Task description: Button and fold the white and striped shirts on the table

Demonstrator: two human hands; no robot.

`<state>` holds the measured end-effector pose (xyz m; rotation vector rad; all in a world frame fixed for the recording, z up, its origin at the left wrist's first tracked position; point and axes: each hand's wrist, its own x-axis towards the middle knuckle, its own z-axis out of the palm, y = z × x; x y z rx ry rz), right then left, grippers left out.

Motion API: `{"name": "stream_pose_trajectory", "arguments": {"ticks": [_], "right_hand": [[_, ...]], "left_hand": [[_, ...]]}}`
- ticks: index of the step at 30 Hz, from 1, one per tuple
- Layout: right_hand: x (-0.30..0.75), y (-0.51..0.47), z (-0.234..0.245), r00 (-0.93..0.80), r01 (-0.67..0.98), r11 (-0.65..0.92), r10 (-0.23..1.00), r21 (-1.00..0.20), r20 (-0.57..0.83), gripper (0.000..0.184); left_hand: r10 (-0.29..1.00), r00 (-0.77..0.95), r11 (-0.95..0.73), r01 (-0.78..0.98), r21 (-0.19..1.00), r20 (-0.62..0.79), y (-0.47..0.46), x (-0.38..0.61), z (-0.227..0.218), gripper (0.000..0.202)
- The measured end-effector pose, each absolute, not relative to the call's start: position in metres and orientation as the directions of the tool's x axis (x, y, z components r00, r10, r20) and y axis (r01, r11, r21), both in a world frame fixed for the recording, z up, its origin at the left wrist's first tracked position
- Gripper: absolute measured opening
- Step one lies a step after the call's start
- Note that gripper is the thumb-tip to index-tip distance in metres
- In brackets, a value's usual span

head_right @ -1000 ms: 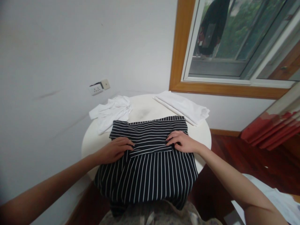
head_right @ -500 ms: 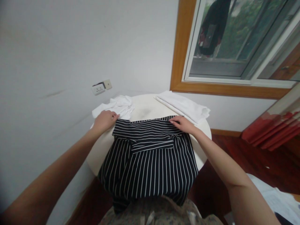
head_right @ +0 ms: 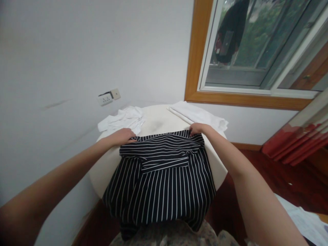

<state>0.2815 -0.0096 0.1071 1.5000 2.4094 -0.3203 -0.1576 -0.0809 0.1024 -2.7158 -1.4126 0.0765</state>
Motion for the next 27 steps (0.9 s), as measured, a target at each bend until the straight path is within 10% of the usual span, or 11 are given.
{"name": "stream_pose_trajectory", "arguments": {"ticks": [10,17,27], "right_hand": [[0.295,-0.010,0.163,-0.387,0.901,0.430,0.860,0.063,-0.333,0.030],[0.274,0.016,0.200,-0.334,0.911,0.299,0.939,0.283,0.083,0.034],[0.266,0.028,0.145,-0.204,0.979,0.201,0.932,0.040,0.301,0.032]], "left_hand": [[0.837,0.519,-0.487,0.851,0.197,-0.173,-0.079,-0.158,0.171,0.049],[0.962,0.250,-0.231,0.959,-0.167,0.106,-0.028,-0.154,0.210,0.052],[0.893,0.277,-0.174,0.940,-0.294,0.355,-0.012,-0.154,0.164,0.033]]}}
